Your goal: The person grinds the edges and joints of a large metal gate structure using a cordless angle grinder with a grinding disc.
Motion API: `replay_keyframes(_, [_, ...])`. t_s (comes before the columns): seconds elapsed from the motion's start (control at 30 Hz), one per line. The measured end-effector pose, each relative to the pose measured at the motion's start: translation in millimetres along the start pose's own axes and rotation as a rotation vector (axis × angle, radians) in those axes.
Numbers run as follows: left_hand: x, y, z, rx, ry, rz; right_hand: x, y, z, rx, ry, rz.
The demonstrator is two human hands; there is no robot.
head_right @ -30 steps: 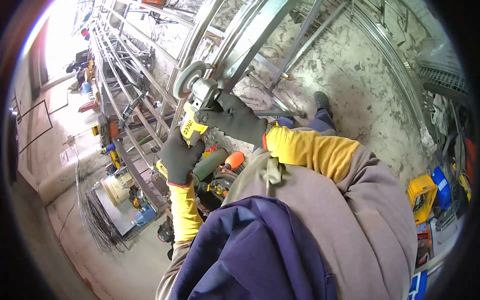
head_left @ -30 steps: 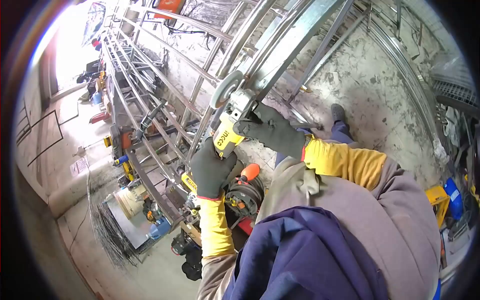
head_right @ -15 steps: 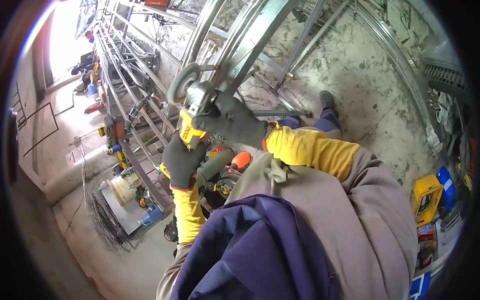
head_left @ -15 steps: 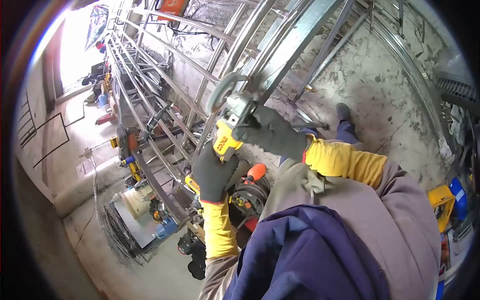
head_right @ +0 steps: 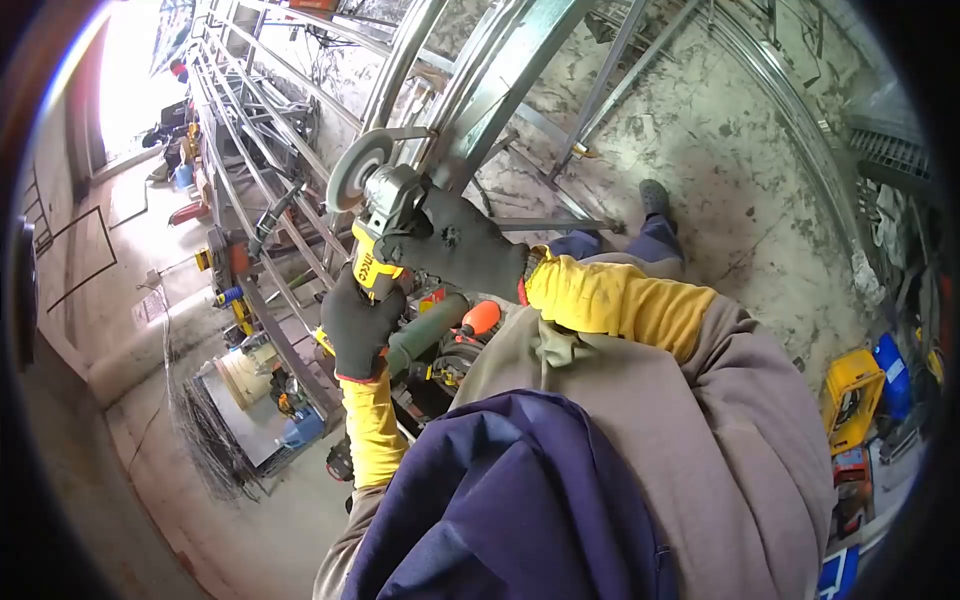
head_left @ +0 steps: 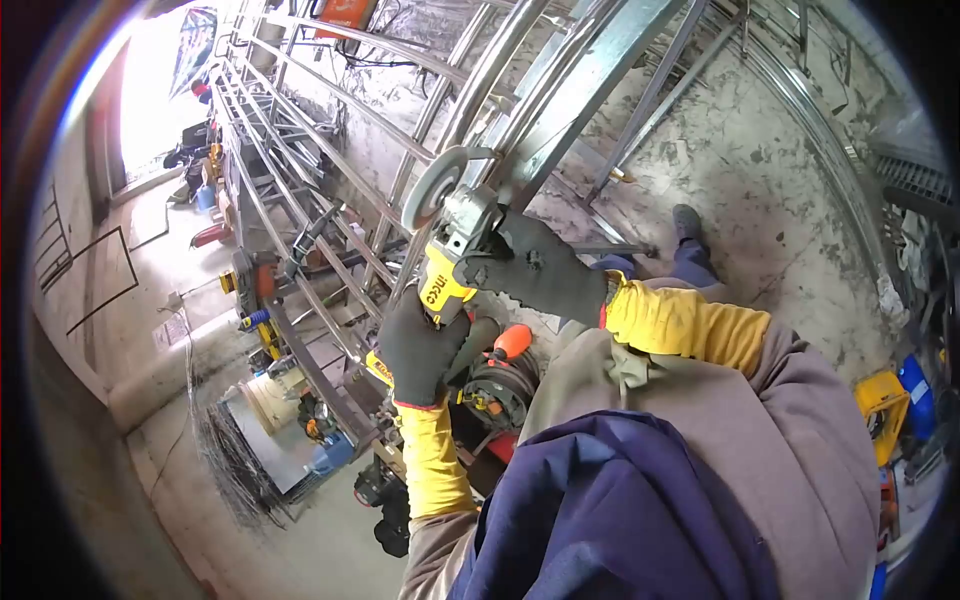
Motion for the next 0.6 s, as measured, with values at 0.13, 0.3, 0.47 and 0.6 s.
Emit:
replay_keyframes(0.13, [5.4,-11.6,-8.2,-0.051,-0.021,-0.028,23.4,26.3,6.2,0.006,-0.07,0.065])
replay_keyframes(0.3, [13.1,-36.8,-20.4,-0.104,-0.035,-0.14,43.5,58.8,17.7,0.068,-0.146,0.039])
replay_keyframes(0.47, [14.1,-45.4,-23.1,-0.146,0.018,-0.197,46.6,73.1,23.4,0.055,-0.175,0.051])
replay_keyframes(0.6, [15.5,-39.0,-17.3,-0.109,0.047,-0.149,32.5,64.4,19.9,0.011,-0.231,0.073])
Point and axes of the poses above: each hand's wrist, its own z-axis away from the middle knuckle, its own y-axis out of the back of the hand, x = y × z, the point moved 8 cm from there along -z, towards the middle knuckle, and after that the axes turned 6 degrees about -x, right-handed, at the moved point
